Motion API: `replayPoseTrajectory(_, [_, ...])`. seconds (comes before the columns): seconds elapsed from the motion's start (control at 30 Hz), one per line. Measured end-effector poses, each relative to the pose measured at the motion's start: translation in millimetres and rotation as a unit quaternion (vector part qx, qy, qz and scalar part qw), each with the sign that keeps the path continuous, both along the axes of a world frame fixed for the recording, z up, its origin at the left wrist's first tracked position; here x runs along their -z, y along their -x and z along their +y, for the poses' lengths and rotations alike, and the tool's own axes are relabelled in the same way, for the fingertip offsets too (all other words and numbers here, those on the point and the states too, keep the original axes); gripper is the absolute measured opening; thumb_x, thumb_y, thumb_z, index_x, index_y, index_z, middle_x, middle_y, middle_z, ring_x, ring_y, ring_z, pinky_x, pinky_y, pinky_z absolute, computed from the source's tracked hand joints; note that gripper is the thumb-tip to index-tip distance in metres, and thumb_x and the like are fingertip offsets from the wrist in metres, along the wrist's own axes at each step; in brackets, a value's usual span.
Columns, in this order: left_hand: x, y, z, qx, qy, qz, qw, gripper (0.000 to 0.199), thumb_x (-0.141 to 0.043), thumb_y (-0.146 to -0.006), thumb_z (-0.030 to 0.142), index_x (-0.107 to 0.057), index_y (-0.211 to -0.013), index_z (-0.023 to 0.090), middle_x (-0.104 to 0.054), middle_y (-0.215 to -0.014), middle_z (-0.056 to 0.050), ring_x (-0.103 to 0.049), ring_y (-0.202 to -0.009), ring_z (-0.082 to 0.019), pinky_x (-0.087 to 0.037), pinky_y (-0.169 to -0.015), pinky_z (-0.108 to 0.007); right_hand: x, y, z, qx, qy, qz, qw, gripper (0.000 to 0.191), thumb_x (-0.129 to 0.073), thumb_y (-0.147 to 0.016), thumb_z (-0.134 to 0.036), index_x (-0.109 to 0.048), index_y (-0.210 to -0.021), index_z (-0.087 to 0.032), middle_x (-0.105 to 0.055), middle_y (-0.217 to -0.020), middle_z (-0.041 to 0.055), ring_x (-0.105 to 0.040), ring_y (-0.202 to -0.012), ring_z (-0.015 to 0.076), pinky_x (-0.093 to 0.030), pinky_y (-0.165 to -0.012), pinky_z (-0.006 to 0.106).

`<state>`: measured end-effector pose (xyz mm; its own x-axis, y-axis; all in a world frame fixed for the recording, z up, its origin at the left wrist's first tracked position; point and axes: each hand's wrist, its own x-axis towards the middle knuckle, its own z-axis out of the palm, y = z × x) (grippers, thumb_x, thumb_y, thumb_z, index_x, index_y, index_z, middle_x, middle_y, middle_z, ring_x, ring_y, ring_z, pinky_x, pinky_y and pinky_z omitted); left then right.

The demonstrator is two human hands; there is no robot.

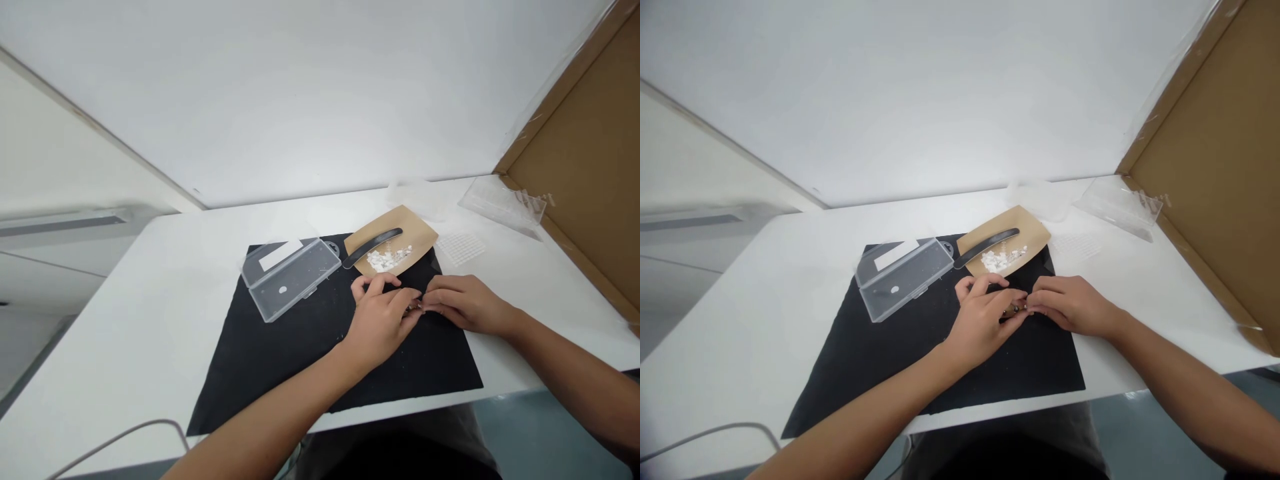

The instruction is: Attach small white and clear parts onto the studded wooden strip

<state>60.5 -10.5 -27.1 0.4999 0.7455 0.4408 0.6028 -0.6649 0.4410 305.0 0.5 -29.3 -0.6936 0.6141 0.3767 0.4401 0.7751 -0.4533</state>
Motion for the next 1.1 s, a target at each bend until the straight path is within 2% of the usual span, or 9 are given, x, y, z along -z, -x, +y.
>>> replayPoseTrajectory(0.17, [-2.2, -0.8, 0.8, 0.010, 0.017, 0.016, 1.000, 0.012, -0.072, -0.099, 0.030, -0.072, -0.109, 0.024, -0.081, -0.089, -0.003, -0.064, -0.111, -0.027, -0.024, -0.099, -0.050, -0.5, 0.4, -0.4, 0.003, 0.006, -0.003, 1.000, 0.017, -0.054, -0.107, -0.025, -0.070, -0.113, -0.024, -0.071, -0.101, 0.0051, -0.067, -0.083, 0.0153, -0.053, -0.072, 0.026])
replayPoseTrajectory(0.4, [-3.2, -0.6, 0.4, 0.009, 0.030, 0.018, 0.999, 0.013, -0.072, -0.098, 0.028, -0.072, -0.110, 0.023, -0.080, -0.096, -0.003, -0.063, -0.108, -0.026, -0.024, -0.102, -0.050, -1.0, 0.3, -0.2, 0.007, -0.002, 0.010, 1.000, 0.017, -0.053, -0.107, -0.023, -0.069, -0.115, -0.024, -0.071, -0.099, 0.0051, -0.066, -0.082, 0.0159, -0.054, -0.072, 0.027])
replayPoseTrajectory(0.57, [-4.0, -0.5, 0.3, 0.010, 0.030, 0.017, 0.999, 0.012, -0.072, -0.098, 0.026, -0.071, -0.109, 0.024, -0.080, -0.093, -0.003, -0.064, -0.109, -0.026, -0.022, -0.103, -0.051, 0.7, -0.2, -0.3, 0.007, -0.010, -0.007, 1.000, 0.017, -0.053, -0.107, -0.021, -0.068, -0.115, -0.024, -0.070, -0.100, 0.0051, -0.066, -0.082, 0.0154, -0.052, -0.071, 0.027])
replayPoseTrajectory(0.87, [-4.8, -0.5, -0.8, 0.011, 0.027, 0.022, 0.999, 0.005, -0.069, -0.100, 0.025, -0.070, -0.104, 0.024, -0.079, -0.087, -0.003, -0.063, -0.108, -0.026, -0.021, -0.104, -0.051, -1.8, 1.1, -3.1, 0.012, -0.020, -0.040, 0.999, 0.018, -0.053, -0.107, -0.021, -0.067, -0.117, -0.023, -0.070, -0.099, 0.0043, -0.064, -0.080, 0.0149, -0.049, -0.069, 0.027])
replayPoseTrajectory(1.1, [-3.3, 0.0, -0.1, 0.011, 0.023, 0.019, 0.999, 0.003, -0.071, -0.098, 0.025, -0.069, -0.097, 0.024, -0.078, -0.084, 0.002, -0.063, -0.105, -0.023, -0.020, -0.103, -0.050, -3.9, 1.5, -3.2, 0.016, -0.003, -0.045, 0.999, 0.018, -0.051, -0.108, -0.022, -0.068, -0.114, -0.023, -0.068, -0.099, 0.0036, -0.062, -0.079, 0.0138, -0.048, -0.070, 0.026])
